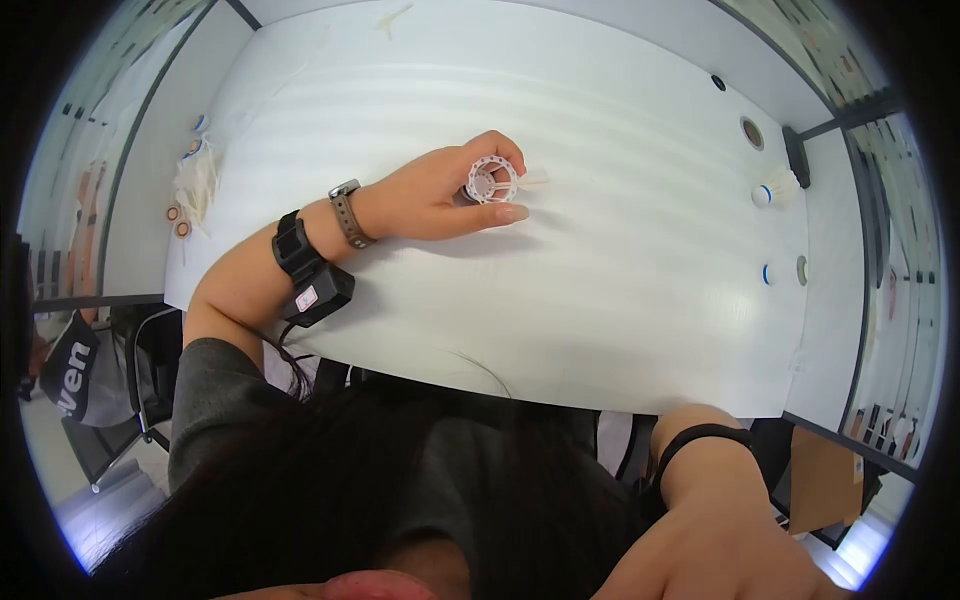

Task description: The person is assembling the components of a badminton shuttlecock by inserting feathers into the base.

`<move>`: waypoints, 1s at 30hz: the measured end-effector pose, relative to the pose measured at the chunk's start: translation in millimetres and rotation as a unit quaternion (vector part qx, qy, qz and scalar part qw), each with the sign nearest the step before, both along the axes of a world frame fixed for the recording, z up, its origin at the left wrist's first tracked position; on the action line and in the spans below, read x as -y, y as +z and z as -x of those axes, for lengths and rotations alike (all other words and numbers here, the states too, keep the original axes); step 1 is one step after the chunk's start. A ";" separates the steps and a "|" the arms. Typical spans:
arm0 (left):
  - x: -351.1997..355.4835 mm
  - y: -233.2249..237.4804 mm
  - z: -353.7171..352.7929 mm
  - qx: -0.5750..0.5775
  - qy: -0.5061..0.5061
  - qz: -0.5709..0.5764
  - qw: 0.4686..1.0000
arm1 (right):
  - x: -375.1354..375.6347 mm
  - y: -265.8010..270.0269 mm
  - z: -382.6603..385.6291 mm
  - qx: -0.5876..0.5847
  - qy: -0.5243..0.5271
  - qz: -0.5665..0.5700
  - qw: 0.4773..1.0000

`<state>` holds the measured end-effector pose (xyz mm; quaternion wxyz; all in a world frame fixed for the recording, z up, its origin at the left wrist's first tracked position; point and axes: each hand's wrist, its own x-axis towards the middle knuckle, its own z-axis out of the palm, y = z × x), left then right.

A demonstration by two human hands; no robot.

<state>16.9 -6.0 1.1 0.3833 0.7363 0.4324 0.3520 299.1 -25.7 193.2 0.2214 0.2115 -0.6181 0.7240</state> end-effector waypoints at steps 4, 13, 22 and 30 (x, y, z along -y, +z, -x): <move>0.8 3.7 -1.3 -0.010 0.002 0.011 1.000 | -3.9 -2.4 -5.6 -0.002 0.007 0.002 1.000; 0.7 3.9 -1.7 -0.015 0.002 0.023 1.000 | 3.3 -1.3 8.1 0.002 0.018 0.041 0.999; 0.4 4.6 -0.5 -0.020 0.002 0.016 1.000 | 3.7 0.8 18.1 0.035 0.043 0.074 0.996; 1.2 3.0 -0.5 -0.011 0.001 -0.007 1.000 | 10.3 -16.2 -4.4 -0.169 -0.308 0.070 0.934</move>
